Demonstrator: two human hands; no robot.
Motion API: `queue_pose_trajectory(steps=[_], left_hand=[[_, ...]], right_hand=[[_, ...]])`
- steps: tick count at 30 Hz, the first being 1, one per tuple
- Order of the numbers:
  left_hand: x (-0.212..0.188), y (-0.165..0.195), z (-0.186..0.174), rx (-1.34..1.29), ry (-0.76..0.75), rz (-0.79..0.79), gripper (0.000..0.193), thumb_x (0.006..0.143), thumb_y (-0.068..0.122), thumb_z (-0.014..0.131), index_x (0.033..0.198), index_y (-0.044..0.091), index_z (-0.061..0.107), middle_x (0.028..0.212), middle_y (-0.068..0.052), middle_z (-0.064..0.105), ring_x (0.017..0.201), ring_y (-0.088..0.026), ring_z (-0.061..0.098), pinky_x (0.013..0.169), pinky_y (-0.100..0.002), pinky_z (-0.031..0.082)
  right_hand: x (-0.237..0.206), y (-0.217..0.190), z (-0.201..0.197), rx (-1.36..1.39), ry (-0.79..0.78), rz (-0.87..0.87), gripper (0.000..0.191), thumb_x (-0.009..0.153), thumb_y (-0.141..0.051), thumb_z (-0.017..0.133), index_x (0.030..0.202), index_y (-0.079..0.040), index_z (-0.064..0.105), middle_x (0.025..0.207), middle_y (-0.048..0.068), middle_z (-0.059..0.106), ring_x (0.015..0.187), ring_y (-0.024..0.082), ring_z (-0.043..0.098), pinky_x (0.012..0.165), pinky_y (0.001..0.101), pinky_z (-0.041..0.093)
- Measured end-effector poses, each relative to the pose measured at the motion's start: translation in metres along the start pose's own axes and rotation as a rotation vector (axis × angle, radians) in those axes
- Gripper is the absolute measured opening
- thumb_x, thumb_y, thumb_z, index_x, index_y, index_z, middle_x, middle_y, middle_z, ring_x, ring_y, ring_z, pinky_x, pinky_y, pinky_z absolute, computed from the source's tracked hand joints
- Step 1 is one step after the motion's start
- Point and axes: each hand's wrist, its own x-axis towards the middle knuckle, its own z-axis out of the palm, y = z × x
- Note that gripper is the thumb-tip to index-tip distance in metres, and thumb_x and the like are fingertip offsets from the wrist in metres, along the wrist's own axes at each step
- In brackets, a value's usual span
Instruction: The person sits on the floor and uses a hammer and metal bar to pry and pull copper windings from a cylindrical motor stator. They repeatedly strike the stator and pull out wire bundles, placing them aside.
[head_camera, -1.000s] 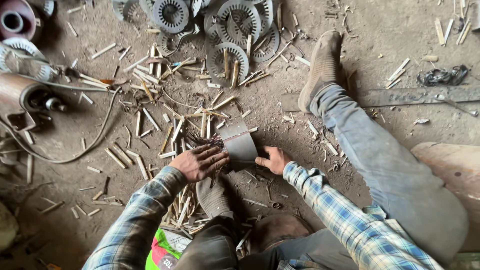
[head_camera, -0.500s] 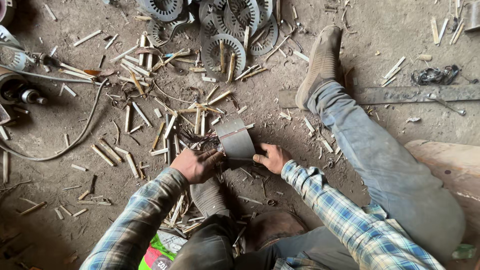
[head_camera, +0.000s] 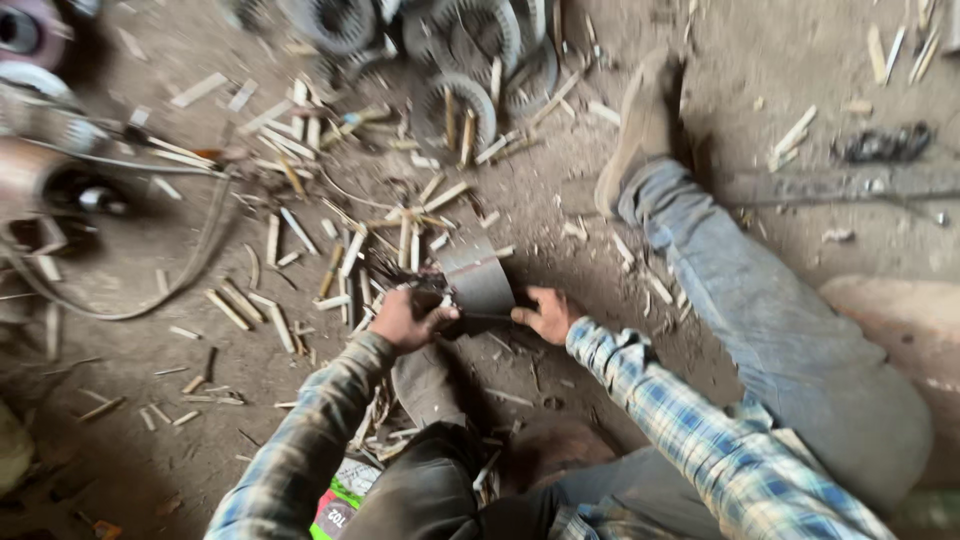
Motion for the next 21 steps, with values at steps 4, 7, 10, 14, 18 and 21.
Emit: queue_pose_trajectory(steps=[4,7,10,14,18,21], left_hand=[[-0.031,0.021,-0.005,0.138,0.110,0.139,0.054,0.085,0.045,0.076,0.127,0.012,0.071,0.117,-0.013,0.075,0.106,-0.033,0.074,0.094,-0.044,0.057],[-0.070,0.017,0.002,0.373,0.414,0.471,0.077,0.076,0.037,0.084,0.141,0.005,0.057,0.138,-0.020,0.063,0.123,-0.042,0.058,0.105,-0.050,0.044],[-0.120,-0.009,0.016,0.204,0.579,0.365,0.083,0.071,0.025,0.081,0.145,0.002,0.051,0.140,-0.022,0.060,0.125,-0.041,0.057,0.108,-0.045,0.046],[-0.191,-0.034,0.062,-0.370,0.744,-0.050,0.061,0.091,0.021,0.075,0.144,0.004,0.053,0.136,-0.017,0.066,0.123,-0.027,0.067,0.102,-0.037,0.054],[-0.255,-0.049,0.093,-0.520,1.147,-0.182,0.042,0.098,0.017,0.070,0.136,0.001,0.060,0.128,-0.015,0.070,0.116,-0.024,0.069,0.099,-0.035,0.057],[-0.305,-0.050,0.081,-0.466,1.203,-0.089,0.030,0.104,0.013,0.067,0.130,-0.001,0.065,0.123,-0.013,0.073,0.110,-0.021,0.071,0.098,-0.034,0.059]], right_hand=[[-0.011,-0.013,-0.003,-0.047,0.014,0.034,0.090,0.081,-0.066,0.071,0.132,0.007,0.061,0.135,0.029,0.063,0.130,0.041,0.060,0.109,0.0463,0.048],[-0.019,-0.016,0.004,-0.005,0.087,-0.050,0.097,0.079,-0.067,0.075,0.134,0.011,0.056,0.136,0.033,0.059,0.129,0.043,0.058,0.108,0.0470,0.047],[-0.030,-0.018,0.013,-0.075,0.103,-0.079,0.090,0.084,-0.064,0.077,0.132,0.011,0.060,0.131,0.033,0.064,0.120,0.042,0.063,0.100,0.0474,0.051],[-0.053,-0.028,0.015,0.102,-0.023,0.168,0.073,0.087,-0.050,0.077,0.131,0.006,0.063,0.107,0.025,0.074,0.076,0.026,0.072,0.069,0.0381,0.056],[-0.085,-0.047,-0.001,0.278,-0.251,0.146,0.045,0.094,-0.022,0.070,0.134,-0.002,0.061,0.089,0.017,0.067,0.059,0.019,0.059,0.047,0.0328,0.047],[-0.111,-0.059,-0.019,0.511,-0.427,0.112,0.048,0.093,-0.004,0.063,0.138,-0.006,0.050,0.093,0.014,0.067,0.064,0.020,0.066,0.052,0.0316,0.058]])
